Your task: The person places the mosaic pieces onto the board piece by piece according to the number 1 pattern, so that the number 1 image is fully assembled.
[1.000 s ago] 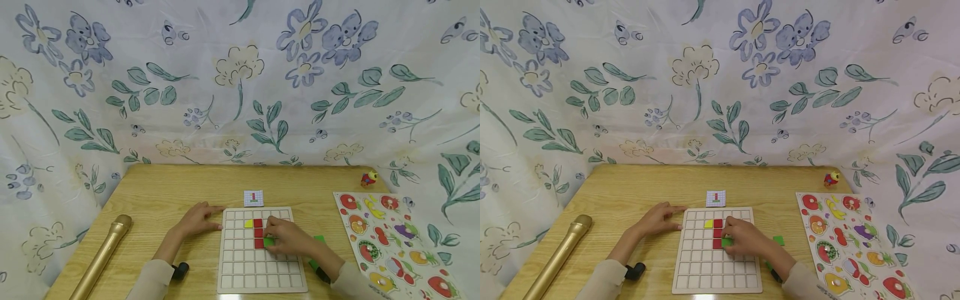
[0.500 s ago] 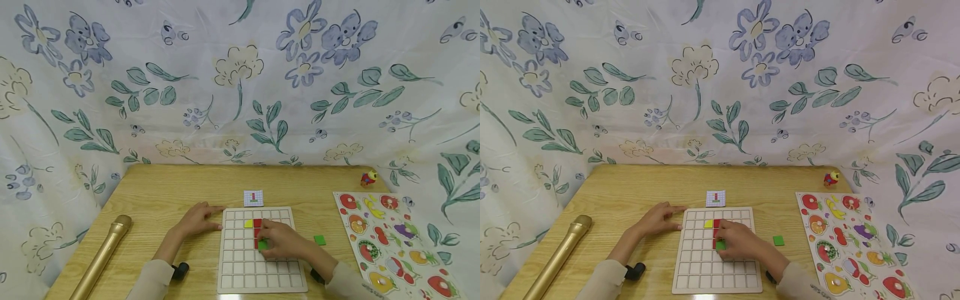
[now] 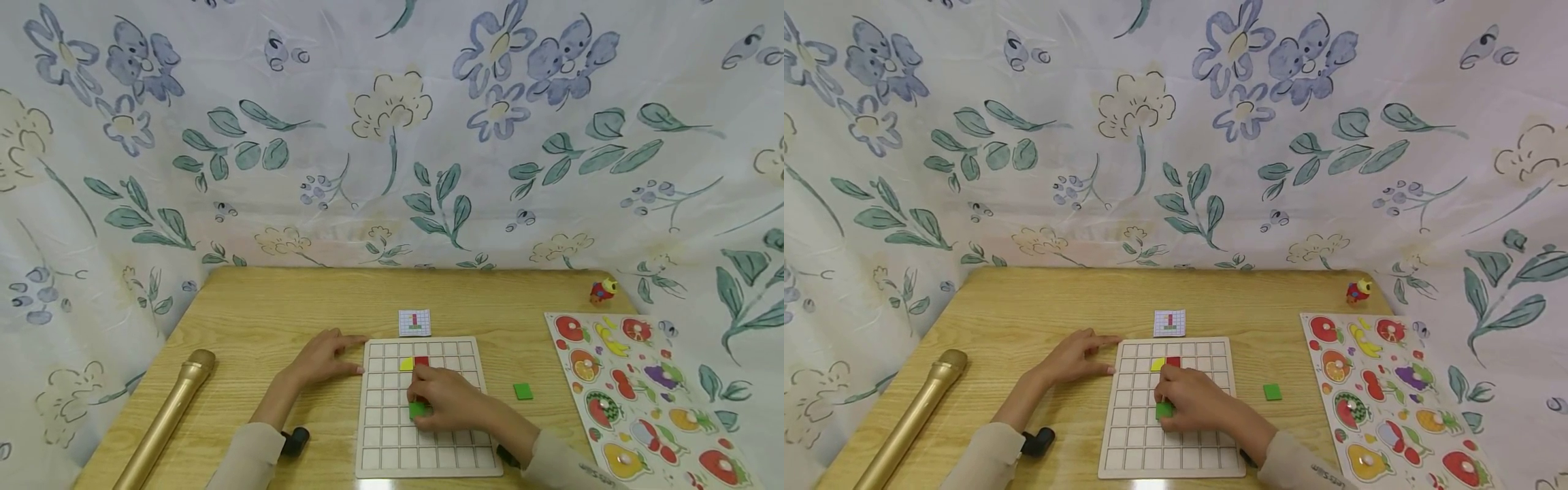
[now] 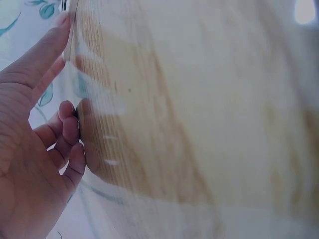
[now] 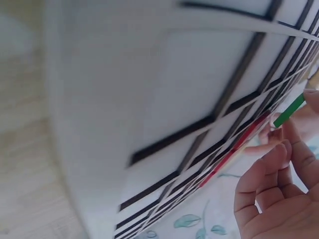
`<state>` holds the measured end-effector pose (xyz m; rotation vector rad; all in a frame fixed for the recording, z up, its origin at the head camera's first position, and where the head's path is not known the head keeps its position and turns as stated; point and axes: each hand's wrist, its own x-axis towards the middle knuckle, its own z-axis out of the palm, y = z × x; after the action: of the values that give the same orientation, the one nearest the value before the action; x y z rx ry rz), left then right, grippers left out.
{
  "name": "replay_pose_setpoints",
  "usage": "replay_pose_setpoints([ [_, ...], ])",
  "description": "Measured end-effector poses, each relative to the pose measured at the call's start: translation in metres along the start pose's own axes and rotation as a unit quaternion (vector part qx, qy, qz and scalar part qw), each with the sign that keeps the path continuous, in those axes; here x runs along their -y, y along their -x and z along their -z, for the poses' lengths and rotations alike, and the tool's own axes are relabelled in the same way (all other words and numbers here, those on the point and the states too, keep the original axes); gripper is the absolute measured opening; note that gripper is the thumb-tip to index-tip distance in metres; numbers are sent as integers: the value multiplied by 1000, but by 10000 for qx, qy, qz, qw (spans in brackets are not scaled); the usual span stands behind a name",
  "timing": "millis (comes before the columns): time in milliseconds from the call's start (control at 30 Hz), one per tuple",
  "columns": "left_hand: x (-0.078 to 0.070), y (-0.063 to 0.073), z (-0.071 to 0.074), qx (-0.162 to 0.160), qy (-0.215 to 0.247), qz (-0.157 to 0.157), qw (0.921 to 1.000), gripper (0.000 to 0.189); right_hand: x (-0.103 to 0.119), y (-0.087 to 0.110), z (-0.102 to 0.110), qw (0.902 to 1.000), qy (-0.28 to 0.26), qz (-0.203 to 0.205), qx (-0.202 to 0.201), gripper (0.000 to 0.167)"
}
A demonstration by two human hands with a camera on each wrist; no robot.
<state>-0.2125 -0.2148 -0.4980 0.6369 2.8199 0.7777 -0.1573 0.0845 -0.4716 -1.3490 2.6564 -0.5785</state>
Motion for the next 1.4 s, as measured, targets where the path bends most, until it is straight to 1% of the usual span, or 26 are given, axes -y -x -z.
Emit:
replay_pose_setpoints([
  [267, 0, 0, 0, -67, 7, -6, 10000, 64, 7, -9, -3, 9999, 79, -12, 64, 17],
  [567, 0, -1, 1, -74, -17, -2, 10000, 64, 11, -12, -7, 9987, 466, -27, 212, 18],
  [733, 0, 0, 1, -62, -9, -31, 10000, 65, 13, -12, -8, 9978, 634, 39, 203, 16],
  [900, 0, 1, 1, -72, -21, -62, 10000, 65, 14, -11, -9, 9971, 737, 143, 98, 15],
  [1200, 1, 1, 0, -77, 25, -75, 9999, 65, 17, -12, -7, 9961, 854, -86, 195, 17],
  [1400, 1, 1, 0, -80, -3, -66, 9999, 65, 16, -12, -8, 9958, 904, -81, 143, 20],
])
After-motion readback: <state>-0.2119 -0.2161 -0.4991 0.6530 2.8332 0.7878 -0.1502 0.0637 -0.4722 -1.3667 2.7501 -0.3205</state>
